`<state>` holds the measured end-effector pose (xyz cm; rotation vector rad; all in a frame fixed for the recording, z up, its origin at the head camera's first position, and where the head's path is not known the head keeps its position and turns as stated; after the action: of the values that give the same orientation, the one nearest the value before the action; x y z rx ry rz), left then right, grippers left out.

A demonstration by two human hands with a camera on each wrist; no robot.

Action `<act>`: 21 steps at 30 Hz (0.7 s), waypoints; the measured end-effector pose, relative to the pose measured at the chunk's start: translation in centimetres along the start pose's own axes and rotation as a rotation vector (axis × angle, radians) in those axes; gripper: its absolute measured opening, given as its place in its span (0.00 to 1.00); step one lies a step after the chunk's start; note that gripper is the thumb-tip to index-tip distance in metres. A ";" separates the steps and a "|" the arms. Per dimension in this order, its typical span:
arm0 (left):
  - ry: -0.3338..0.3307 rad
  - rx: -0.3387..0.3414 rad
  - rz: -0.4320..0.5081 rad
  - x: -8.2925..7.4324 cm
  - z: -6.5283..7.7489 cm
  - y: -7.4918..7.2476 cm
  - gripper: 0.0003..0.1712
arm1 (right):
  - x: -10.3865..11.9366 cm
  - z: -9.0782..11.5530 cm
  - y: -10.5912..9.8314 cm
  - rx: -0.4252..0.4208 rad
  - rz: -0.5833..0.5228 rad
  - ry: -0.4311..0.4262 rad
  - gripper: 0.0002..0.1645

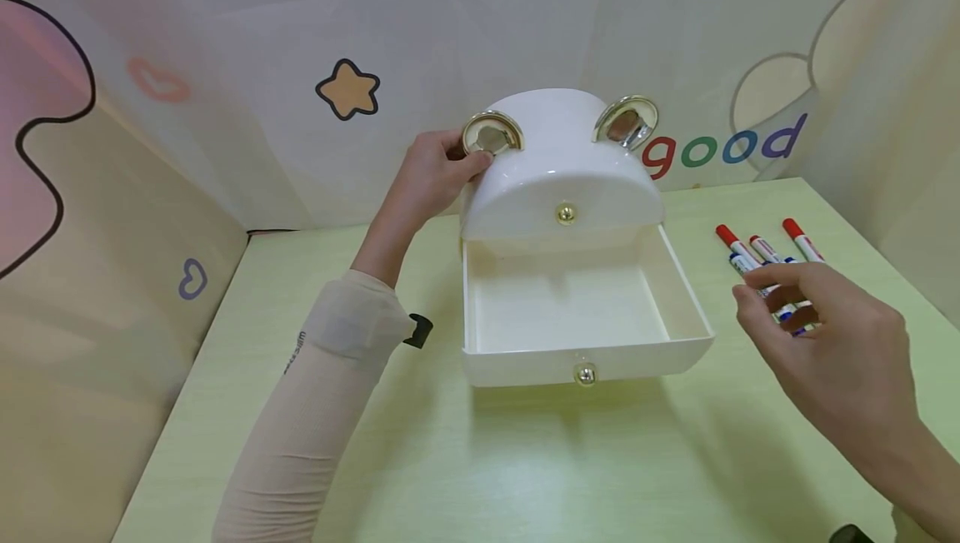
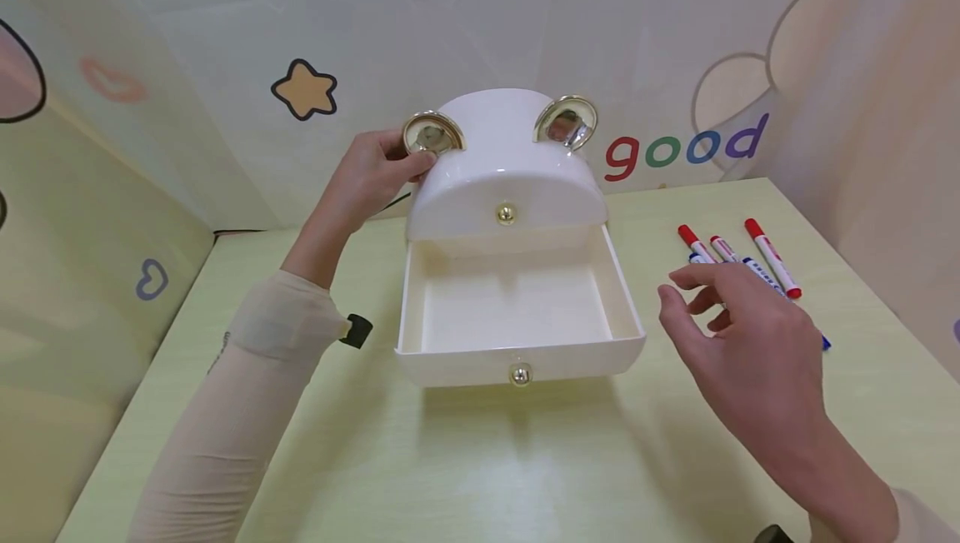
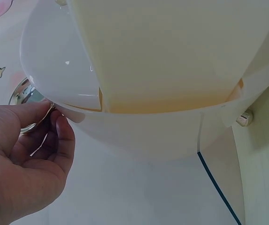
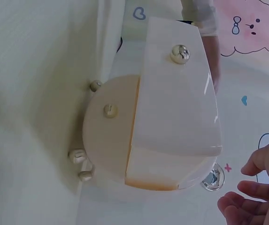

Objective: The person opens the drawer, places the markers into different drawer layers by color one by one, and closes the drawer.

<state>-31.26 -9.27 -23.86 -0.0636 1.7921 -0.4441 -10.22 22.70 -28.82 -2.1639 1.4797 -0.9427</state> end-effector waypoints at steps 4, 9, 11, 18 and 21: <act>0.007 -0.003 0.003 -0.1 0.1 0.0 0.10 | -0.9 -0.3 -0.1 0.007 -0.006 0.037 0.08; 0.003 0.004 -0.002 -0.1 0.1 0.0 0.10 | -2.3 -0.8 -0.2 0.059 0.028 0.132 0.10; 0.000 0.008 -0.005 0.0 0.1 0.0 0.11 | -2.8 -1.0 -0.2 0.088 0.060 0.158 0.11; -0.007 0.012 -0.010 0.1 0.0 0.0 0.12 | -4.9 -1.6 -0.1 0.236 0.192 0.288 0.20; -0.010 0.011 -0.013 0.0 0.1 0.0 0.12 | -5.7 -1.8 0.1 0.281 0.211 0.329 0.23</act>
<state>-31.19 -9.29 -23.89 -0.0694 1.7796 -0.4625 -12.86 28.07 -29.44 -1.6769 1.5707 -1.3832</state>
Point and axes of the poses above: each hand's wrist, its own z-axis away from the middle knuckle, its own y-axis out of the palm, x = y × z, the point moved 3 cm from there along -z, towards the middle knuckle, and after that the axes turned 14 degrees about z, right-handed, at the moved point
